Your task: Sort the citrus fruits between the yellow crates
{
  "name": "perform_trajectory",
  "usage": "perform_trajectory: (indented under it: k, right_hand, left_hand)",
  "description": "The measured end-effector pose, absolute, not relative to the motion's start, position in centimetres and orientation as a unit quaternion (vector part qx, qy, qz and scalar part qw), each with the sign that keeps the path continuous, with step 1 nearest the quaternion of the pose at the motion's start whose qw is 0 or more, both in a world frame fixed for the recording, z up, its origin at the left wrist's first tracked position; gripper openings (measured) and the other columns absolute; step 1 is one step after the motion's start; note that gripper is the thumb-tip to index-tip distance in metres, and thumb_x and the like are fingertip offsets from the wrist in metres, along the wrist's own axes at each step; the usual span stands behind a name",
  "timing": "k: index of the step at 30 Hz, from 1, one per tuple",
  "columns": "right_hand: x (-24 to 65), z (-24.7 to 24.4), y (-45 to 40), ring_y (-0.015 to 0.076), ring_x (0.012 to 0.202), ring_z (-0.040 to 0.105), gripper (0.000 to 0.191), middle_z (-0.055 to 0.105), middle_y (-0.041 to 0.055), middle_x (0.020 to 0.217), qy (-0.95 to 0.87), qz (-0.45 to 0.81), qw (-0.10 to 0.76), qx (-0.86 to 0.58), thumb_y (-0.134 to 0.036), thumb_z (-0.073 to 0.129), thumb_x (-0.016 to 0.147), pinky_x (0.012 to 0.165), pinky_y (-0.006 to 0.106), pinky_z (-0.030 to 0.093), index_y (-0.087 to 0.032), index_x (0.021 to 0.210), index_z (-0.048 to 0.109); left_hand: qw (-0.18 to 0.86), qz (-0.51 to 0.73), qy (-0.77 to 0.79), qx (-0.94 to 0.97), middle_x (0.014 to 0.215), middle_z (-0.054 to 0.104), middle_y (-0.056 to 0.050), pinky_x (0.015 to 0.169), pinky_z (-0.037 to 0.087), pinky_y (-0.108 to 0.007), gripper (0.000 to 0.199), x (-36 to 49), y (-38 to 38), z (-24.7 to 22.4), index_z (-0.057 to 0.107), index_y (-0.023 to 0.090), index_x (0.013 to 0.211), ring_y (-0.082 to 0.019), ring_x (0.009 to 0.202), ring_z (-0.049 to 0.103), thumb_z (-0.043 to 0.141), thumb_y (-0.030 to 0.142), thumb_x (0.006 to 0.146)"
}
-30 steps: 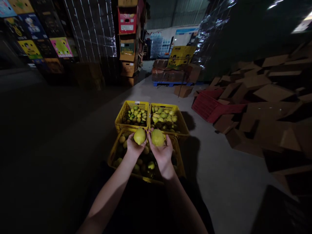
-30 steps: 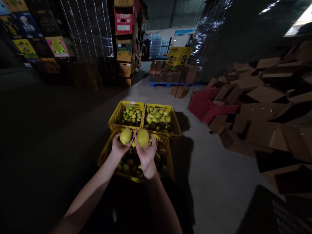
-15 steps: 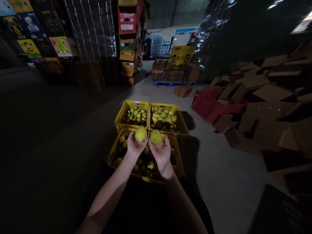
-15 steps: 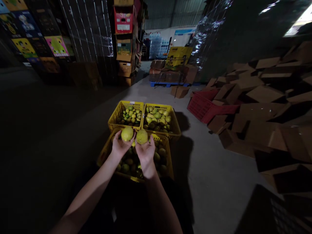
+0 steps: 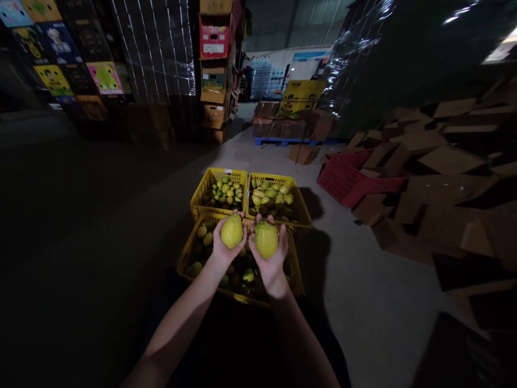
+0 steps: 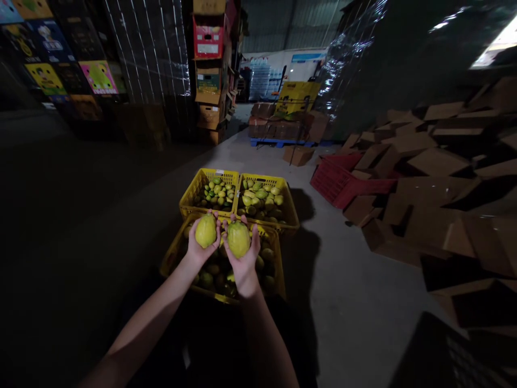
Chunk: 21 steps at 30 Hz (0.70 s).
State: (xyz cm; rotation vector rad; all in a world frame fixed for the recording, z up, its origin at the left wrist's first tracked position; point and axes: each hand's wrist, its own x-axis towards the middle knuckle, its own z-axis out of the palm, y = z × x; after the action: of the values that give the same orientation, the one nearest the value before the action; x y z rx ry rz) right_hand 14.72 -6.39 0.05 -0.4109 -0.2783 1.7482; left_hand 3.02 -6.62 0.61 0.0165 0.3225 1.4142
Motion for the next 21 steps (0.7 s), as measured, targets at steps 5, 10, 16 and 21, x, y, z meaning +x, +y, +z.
perform_trajectory:
  k: [5, 10, 16, 21]
  right_hand:
    - [14.8, 0.1, -6.4, 0.0157, 0.088, 0.069, 0.020, 0.074, -0.0044, 0.096, -0.109, 0.770, 0.607, -0.164, -0.047, 0.057, 0.081, 0.067, 0.027, 0.055, -0.031, 0.086, 0.069]
    - [14.9, 0.0, -6.1, 0.0152, 0.093, 0.068, 0.023, 0.073, -0.0019, 0.101, -0.107, 0.770, 0.608, -0.163, -0.045, 0.057, 0.081, 0.071, 0.027, 0.055, -0.029, 0.092, 0.068]
    - [14.6, -0.3, -5.8, 0.0147, 0.102, 0.065, 0.029, 0.071, 0.0001, 0.106, -0.123, 0.760, 0.621, -0.150, -0.046, 0.055, 0.081, 0.082, 0.026, 0.054, -0.026, 0.099, 0.066]
    - [14.6, -0.6, -5.9, 0.0165, 0.106, 0.063, 0.030, 0.071, 0.0002, 0.106, -0.142, 0.753, 0.620, -0.167, -0.046, 0.059, 0.077, 0.085, 0.029, 0.054, -0.028, 0.100, 0.066]
  left_hand:
    - [0.751, 0.644, 0.144, -0.005, 0.088, 0.072, -0.003, 0.066, 0.054, -0.022, 0.025, 3.2, -6.6, 0.2, 0.066, 0.020, 0.101, -0.013, 0.072, 0.066, 0.047, 0.024, 0.086]
    - [0.762, 0.635, 0.127, -0.016, 0.090, 0.072, -0.004, 0.069, 0.055, -0.023, 0.026, 3.2, -6.6, -0.1, 0.066, 0.019, 0.100, -0.014, 0.076, 0.067, 0.045, 0.024, 0.086]
    - [0.755, 0.645, 0.114, -0.024, 0.092, 0.072, -0.005, 0.072, 0.056, -0.025, 0.028, 3.0, -6.6, -0.4, 0.066, 0.017, 0.101, -0.016, 0.082, 0.068, 0.045, 0.021, 0.084]
    - [0.751, 0.652, 0.101, -0.023, 0.096, 0.072, -0.007, 0.078, 0.055, -0.024, 0.031, 2.9, -6.6, -0.7, 0.065, 0.014, 0.105, -0.016, 0.086, 0.068, 0.045, 0.021, 0.083]
